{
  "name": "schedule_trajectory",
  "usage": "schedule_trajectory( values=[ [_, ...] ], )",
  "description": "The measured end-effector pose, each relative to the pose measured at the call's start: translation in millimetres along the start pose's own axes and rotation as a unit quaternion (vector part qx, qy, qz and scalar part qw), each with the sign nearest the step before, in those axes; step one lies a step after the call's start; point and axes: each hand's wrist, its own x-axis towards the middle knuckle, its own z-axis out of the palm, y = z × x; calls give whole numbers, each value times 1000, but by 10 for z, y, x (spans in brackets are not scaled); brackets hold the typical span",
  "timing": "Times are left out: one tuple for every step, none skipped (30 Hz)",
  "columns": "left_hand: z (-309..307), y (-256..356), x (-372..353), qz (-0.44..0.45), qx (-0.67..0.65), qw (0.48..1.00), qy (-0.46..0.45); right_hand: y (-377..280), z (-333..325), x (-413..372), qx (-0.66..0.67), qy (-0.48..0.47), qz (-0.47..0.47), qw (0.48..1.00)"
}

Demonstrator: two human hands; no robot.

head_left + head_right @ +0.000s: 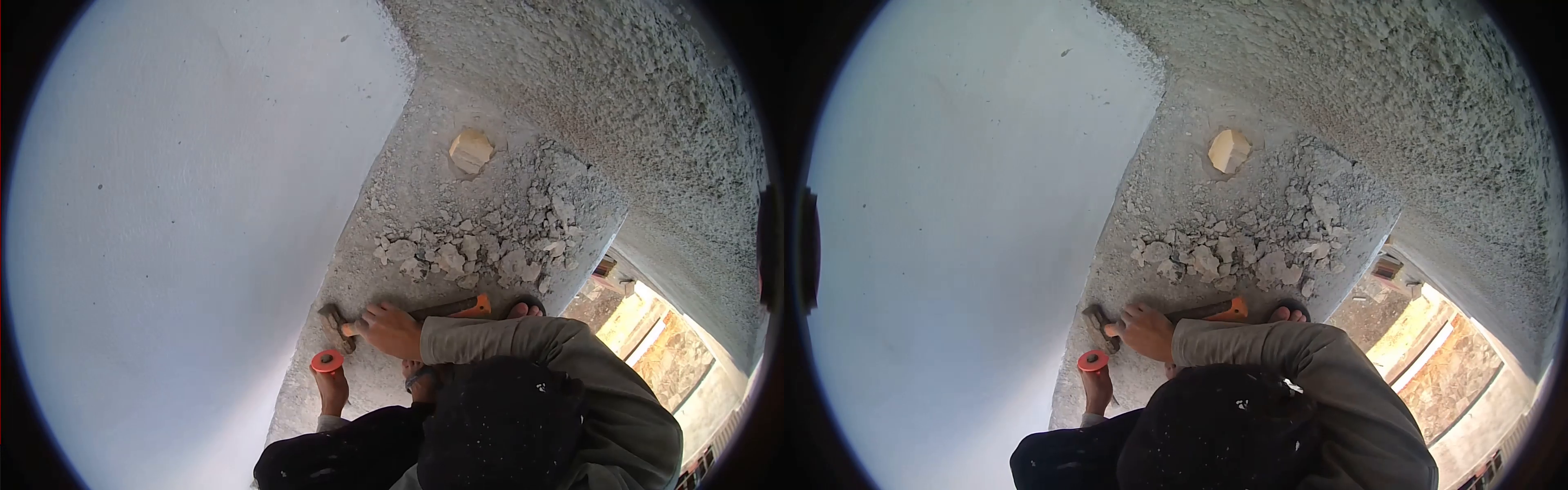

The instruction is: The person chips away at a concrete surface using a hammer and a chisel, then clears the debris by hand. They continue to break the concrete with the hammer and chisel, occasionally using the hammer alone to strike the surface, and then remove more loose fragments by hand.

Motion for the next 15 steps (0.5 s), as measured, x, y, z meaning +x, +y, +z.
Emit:
schedule_trajectory(
  values=[
    [20, -64, 28, -48, -13, 999, -12, 18, -4, -35, -2, -10, -3, 1000],
    [36, -136, 38, -46, -12, 999, -15, 58, -48, -56, -5, -19, -7, 1000],
    [65, -199, 64, -42, -25, 999, -12, 136, -114, -71, -7, -18, -5, 1000],
    [73, -233, 99, -38, -37, 999, -9, 194, -236, -82, 34, -18, 2, 999],
    [130, -200, 93, -62, -12, 997, 34, 236, -386, -97, 77, -19, 9, 997],
    [141, -205, 107, -60, -14, 997, 36, 308, -574, -121, 75, -18, 8, 997],
    [152, -248, 116, -60, -8, 998, 24, 394, -811, -128, 107, 34, 37, 993],
    [177, -301, 129, -58, -3, 998, 12, 502, -1023, -146, 138, 87, 66, 984],
    [241, -440, 115, -57, -24, 998, 23, 622, -1199, -183, 123, 116, 90, 982],
    [181, -264, 147, -54, -24, 998, 23, 742, -1341, -231, 110, 144, 113, 977],
    [135, -71, 163, -143, -122, 982, 15, 886, -1451, -283, 88, 172, 132, 972],
    [98, 84, 184, -230, -218, 948, 6, 1023, -1548, -347, 68, 199, 150, 966],
    [153, -47, 157, -196, -215, 957, 6, 1158, -1620, -418, 33, 213, 162, 963],
    [195, -194, 149, -194, -216, 957, 7, 1279, -1684, -481, -2, 227, 173, 959],
    [235, -339, 143, -157, -200, 967, 9, 1383, -1767, -533, -4, 226, 172, 959]
  ],
)
